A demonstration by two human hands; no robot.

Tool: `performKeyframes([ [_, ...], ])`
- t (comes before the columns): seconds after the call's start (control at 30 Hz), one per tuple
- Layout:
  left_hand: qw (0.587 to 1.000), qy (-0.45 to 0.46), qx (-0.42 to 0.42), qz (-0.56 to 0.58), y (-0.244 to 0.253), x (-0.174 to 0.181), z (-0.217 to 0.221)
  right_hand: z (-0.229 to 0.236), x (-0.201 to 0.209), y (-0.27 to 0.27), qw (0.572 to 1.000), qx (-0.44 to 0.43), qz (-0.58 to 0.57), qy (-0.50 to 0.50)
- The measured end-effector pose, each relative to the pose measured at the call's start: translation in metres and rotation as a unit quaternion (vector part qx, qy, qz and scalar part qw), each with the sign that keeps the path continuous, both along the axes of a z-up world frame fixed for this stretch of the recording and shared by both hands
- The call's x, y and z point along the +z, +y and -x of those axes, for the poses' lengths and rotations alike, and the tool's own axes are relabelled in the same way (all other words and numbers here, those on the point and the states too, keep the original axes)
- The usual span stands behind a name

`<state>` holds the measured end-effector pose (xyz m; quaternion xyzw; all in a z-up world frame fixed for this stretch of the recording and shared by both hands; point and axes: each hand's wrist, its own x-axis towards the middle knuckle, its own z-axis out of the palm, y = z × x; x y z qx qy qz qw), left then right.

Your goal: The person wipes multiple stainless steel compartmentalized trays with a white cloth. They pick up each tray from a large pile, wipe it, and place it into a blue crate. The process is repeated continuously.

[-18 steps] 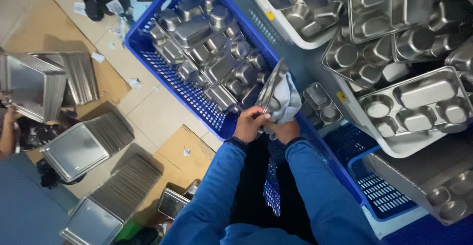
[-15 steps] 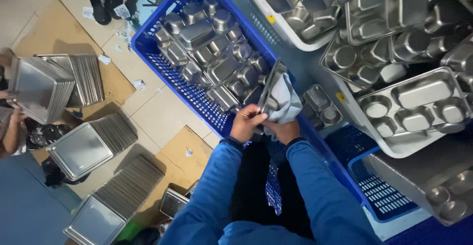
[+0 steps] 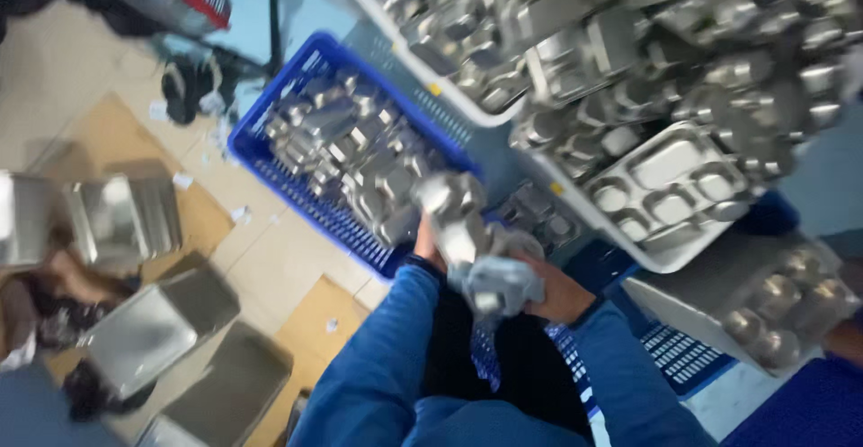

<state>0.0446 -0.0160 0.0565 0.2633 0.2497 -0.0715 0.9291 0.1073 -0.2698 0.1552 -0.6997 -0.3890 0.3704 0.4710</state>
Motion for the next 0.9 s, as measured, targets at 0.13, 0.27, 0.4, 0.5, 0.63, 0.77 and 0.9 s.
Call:
performKeyframes([
  [0.13,0.986,-0.055,0.010,0.156,-0.051,0.021,-0.034,-0.004,-0.006,-0.100,0.920,-0.282,0.103,0.251],
  [0.27,0.974,-0.066,-0.060,0.206,-0.104,0.041,-0.055,0.003,-0.035,-0.158,0.716,-0.587,-0.111,0.361],
  [0.4,0.959,-0.149,-0.143,0.195,-0.152,0.081,-0.068,0.002,-0.034,-0.154,0.823,-0.558,0.000,0.107],
  [0.5,0.945,-0.226,-0.176,0.156,-0.176,0.127,-0.080,-0.002,-0.005,-0.147,0.814,-0.561,-0.118,0.093],
  [0.63,0.948,-0.117,-0.295,-0.036,-0.204,0.177,-0.092,0.005,0.056,-0.155,0.854,-0.498,0.129,-0.079],
  [0.77,0.936,-0.282,-0.199,-0.070,-0.222,0.206,-0.076,0.028,0.136,-0.131,0.857,-0.323,0.031,-0.400],
  [0.9,0.974,-0.128,-0.164,0.089,-0.210,0.215,-0.086,0.035,0.245,-0.134,0.916,-0.156,-0.060,-0.364],
])
